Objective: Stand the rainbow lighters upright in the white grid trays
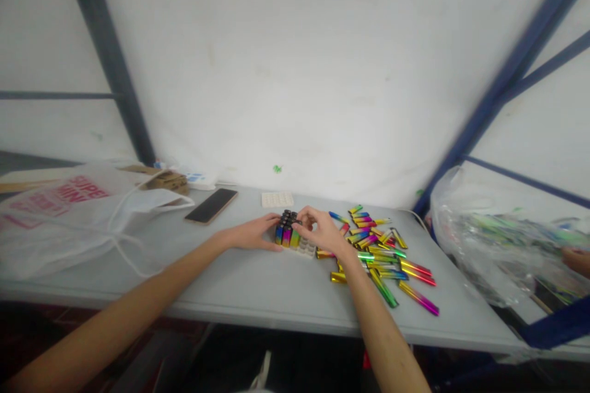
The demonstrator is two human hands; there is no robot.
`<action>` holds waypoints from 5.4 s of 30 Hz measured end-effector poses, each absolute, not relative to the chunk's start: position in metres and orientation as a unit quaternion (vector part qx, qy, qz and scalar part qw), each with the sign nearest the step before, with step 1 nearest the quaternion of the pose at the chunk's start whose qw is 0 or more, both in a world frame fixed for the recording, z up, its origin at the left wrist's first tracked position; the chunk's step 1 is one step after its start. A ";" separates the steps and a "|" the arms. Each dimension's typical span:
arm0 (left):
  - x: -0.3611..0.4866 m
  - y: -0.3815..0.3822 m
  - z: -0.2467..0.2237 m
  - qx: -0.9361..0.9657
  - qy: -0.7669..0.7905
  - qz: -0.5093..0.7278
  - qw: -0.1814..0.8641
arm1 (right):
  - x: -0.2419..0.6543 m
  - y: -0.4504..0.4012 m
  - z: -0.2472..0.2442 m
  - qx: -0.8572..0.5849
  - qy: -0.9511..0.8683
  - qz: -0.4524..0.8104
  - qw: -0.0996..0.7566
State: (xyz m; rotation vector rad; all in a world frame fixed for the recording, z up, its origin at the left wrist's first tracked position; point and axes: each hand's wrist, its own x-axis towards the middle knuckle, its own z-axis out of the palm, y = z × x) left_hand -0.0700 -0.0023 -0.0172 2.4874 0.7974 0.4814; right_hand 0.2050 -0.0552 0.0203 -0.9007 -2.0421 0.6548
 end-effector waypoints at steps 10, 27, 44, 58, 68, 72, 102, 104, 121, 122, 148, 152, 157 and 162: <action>-0.070 -0.002 -0.017 0.906 0.289 0.184 0.249 | 0.205 -0.060 0.029 -0.339 -0.843 0.185 0.375; -0.070 -0.004 -0.014 0.905 0.303 0.168 0.246 | 0.212 -0.051 0.023 -0.331 -0.834 0.209 0.388; -0.072 -0.003 -0.013 0.906 0.312 0.156 0.241 | 0.283 0.008 -0.038 -0.633 -0.750 -0.009 0.193; -0.073 -0.005 -0.008 0.907 0.318 0.143 0.235 | 0.243 -0.004 -0.005 -0.470 -0.649 0.257 0.540; -0.072 -0.006 -0.009 0.905 0.318 0.150 0.240 | 0.207 -0.016 -0.001 -0.463 -0.579 0.385 0.551; -0.072 -0.005 -0.010 0.905 0.311 0.160 0.243 | 0.203 -0.020 0.001 -0.477 -0.565 0.402 0.540; -0.070 -0.005 -0.009 0.905 0.313 0.156 0.243 | 0.232 -0.026 0.005 -0.472 -0.733 0.263 0.412; -0.070 -0.005 -0.009 0.905 0.312 0.159 0.243 | 0.233 -0.024 0.002 -0.478 -0.729 0.268 0.410; -0.072 -0.004 -0.014 0.904 0.302 0.177 0.246 | 0.234 -0.026 0.007 -0.469 -0.799 0.236 0.292; -0.072 -0.004 -0.014 0.904 0.302 0.176 0.247 | 0.235 -0.026 0.006 -0.464 -0.800 0.244 0.292; -0.072 -0.001 -0.020 0.901 0.300 0.181 0.254 | 0.288 -0.062 0.045 -0.505 -0.818 0.232 0.151; -0.071 -0.003 -0.019 0.904 0.294 0.185 0.250 | 0.289 -0.069 0.024 -0.484 -0.849 0.188 0.092; -0.071 -0.002 -0.020 0.905 0.286 0.201 0.241 | 0.295 -0.064 0.006 -0.488 -0.845 0.160 0.151; -0.070 0.000 -0.022 0.903 0.293 0.193 0.247 | 0.303 -0.055 0.010 -0.510 -0.823 0.156 0.198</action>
